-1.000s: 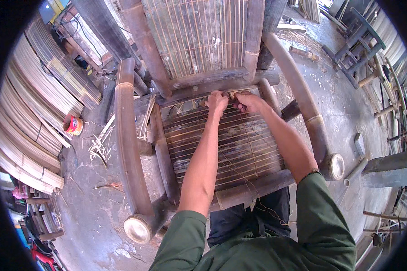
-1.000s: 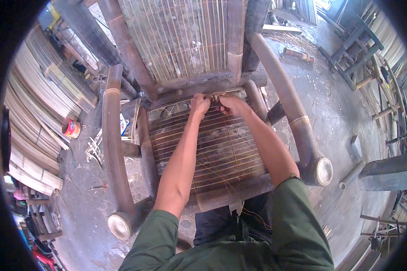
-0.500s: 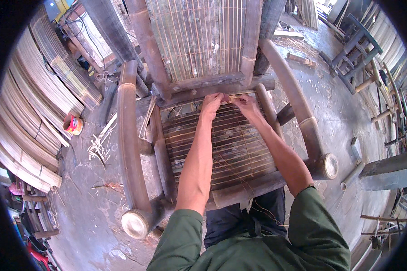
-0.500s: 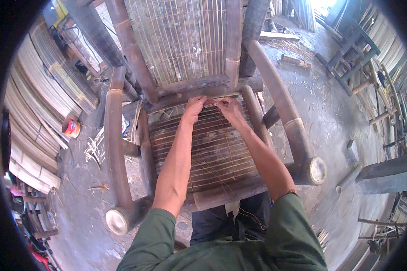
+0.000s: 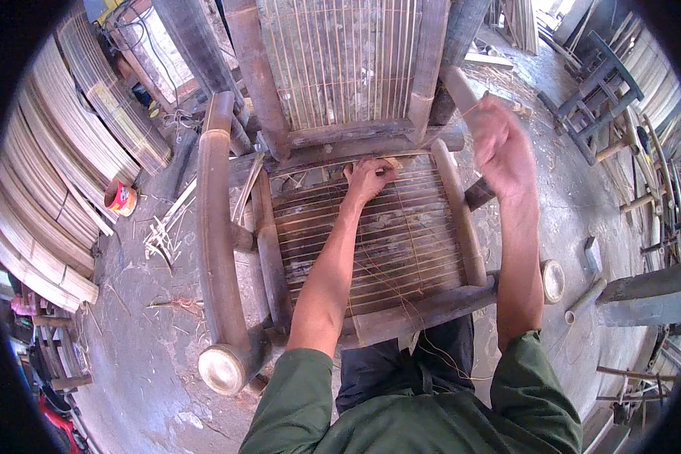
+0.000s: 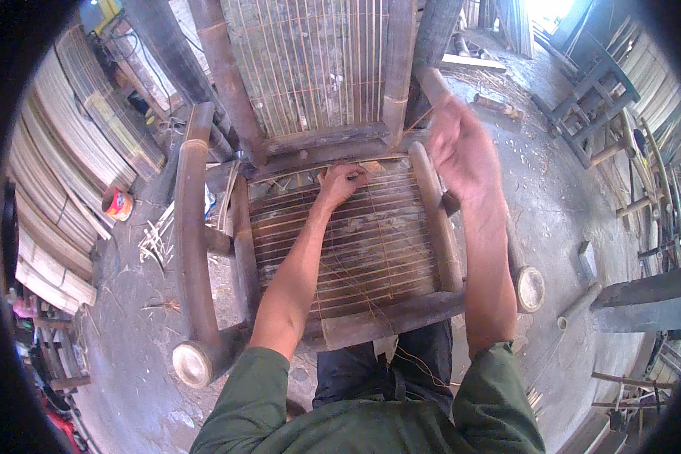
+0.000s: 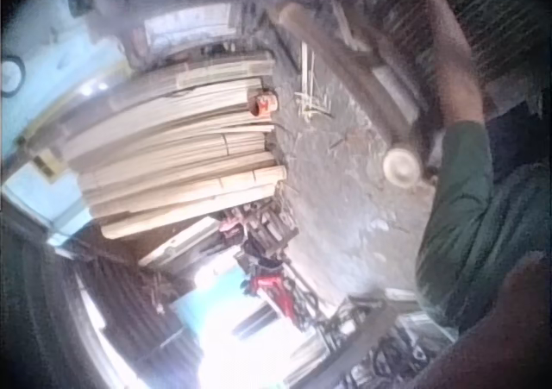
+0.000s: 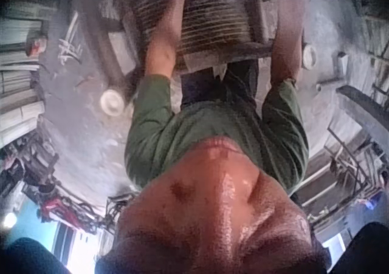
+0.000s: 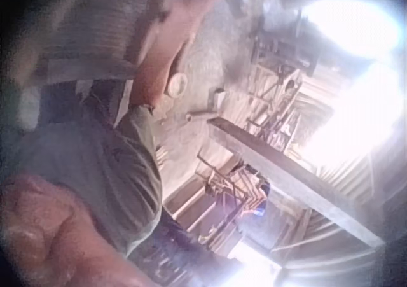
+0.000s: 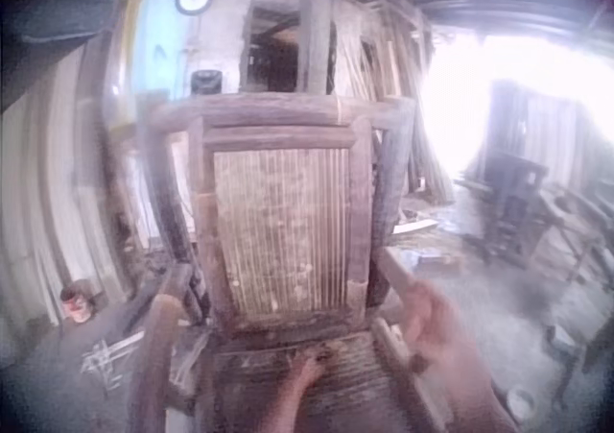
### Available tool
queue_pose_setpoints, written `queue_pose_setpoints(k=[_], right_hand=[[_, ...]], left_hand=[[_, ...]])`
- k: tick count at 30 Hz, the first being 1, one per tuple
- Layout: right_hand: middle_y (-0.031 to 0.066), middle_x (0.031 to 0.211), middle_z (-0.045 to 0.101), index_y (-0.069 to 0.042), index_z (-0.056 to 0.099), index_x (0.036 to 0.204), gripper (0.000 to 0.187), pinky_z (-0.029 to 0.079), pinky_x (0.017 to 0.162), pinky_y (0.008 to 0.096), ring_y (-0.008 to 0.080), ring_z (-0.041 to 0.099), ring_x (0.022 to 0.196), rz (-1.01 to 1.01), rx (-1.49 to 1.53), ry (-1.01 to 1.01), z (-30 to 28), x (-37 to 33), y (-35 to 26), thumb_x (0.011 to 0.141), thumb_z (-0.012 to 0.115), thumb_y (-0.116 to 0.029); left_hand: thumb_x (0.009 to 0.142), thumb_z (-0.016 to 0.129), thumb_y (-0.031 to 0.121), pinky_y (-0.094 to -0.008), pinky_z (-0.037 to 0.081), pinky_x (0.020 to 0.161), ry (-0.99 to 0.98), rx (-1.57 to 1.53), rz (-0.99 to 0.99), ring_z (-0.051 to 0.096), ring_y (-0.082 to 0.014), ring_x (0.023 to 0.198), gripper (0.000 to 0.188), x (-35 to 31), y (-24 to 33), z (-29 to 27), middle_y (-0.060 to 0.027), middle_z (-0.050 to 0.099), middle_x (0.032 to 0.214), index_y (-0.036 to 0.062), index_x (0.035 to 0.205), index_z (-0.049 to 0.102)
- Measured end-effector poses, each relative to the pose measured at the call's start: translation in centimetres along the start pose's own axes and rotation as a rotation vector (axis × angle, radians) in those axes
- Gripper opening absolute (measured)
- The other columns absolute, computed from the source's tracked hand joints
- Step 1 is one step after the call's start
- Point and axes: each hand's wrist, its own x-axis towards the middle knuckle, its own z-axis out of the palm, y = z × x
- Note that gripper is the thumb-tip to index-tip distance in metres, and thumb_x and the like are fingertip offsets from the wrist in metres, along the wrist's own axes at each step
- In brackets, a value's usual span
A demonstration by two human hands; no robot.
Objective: The person weaves thin bamboo strips into the seat frame of a wooden chair. They interlace the strips by hand, pulling them through the existing weave and tightening them to form a flat surface. The person briefly uses a knife to trim a strip before continuing the weaving process.
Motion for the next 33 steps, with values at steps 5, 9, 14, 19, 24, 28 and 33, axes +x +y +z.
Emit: queue_pose_setpoints(k=[5,9,14,19,24,28,33], right_hand=[[0.0111,0.097,0.064,-0.004,0.057,0.115,0.045,0.048,0.081,0.0375,0.0206,0.06,0.093,-0.188,-0.694,0.206,-6.6,3.8,2.7,0.099,0.037,-0.041],[0.0184,0.092,0.065,-0.001,0.063,0.105,0.036,0.049,0.073,0.0409,0.0309,0.064,0.085,-0.191,-1.593,-0.202,-12.6,3.9,13.2,0.089,0.06,-0.033],[0.0175,0.091,0.068,-0.005,0.069,0.098,0.035,0.051,0.075,0.0367,0.0308,0.066,0.089,-0.008,-1.975,-0.059,-12.2,5.9,15.7,0.088,0.061,-0.039],[0.0068,0.08,0.067,-0.002,0.063,0.075,0.047,0.048,0.074,0.031,0.015,0.062,0.081,-0.058,-0.987,0.257,-13.4,7.8,14.4,0.094,0.054,-0.044],[0.0043,0.066,0.057,-0.005,0.058,0.073,0.037,0.043,0.064,0.03,0.0124,0.053,0.067,0.098,-0.746,0.22,-10.5,9.3,17.1,0.091,0.056,-0.037],[-0.0023,0.065,0.044,-0.008,0.054,0.085,0.028,0.041,0.058,0.0287,0.0101,0.04,0.059,0.171,-0.832,0.171,-9.8,8.6,18.4,0.088,0.064,-0.034],[0.0041,0.07,0.055,-0.001,0.055,0.107,0.029,0.053,0.061,0.0336,0.015,0.053,0.056,0.093,-0.45,0.428,-18.1,8.4,14.1,0.088,0.065,-0.02]], left_hand=[[0.092,0.052,0.045,-0.0521,0.021,0.103,-0.017,-0.276,-0.192,0.053,-0.0281,0.11,0.035,1.4,0.5,0.1,-0.0085,0.064,0.104,0.0162,0.092,0.073],[0.092,0.052,0.045,-0.0444,0.03,0.1,0.049,-0.382,-0.237,0.054,-0.0248,0.107,0.036,0.7,0.3,-1.0,-0.0088,0.063,0.102,0.0146,0.096,0.072],[0.092,0.05,0.048,-0.055,0.014,0.103,0.056,-0.49,-0.184,0.05,-0.0214,0.107,0.038,0.8,-0.2,-0.6,-0.0042,0.064,0.098,0.0162,0.093,0.07],[0.092,0.049,0.044,-0.0555,0.029,0.096,-0.1,0.025,-0.238,0.059,-0.0237,0.099,0.034,2.0,0.3,1.5,-0.0032,0.066,0.1,0.0128,0.1,0.063],[0.094,0.043,0.031,-0.0619,0.038,0.086,-0.211,0.537,-0.123,0.063,-0.0284,0.096,0.024,1.8,-5.7,4.1,-0.0118,0.065,0.096,0.0136,0.102,0.058],[0.092,0.044,0.025,-0.0598,0.037,0.091,-0.218,0.599,-0.133,0.062,-0.0304,0.097,0.025,0.5,-3.6,2.3,-0.0065,0.066,0.106,0.0166,0.109,0.061],[0.089,0.048,0.024,-0.053,0.041,0.078,0.086,0.561,0.12,0.066,-0.0318,0.087,0.021,-0.3,-1.6,2.8,-0.0123,0.069,0.087,0.0187,0.092,0.068]])
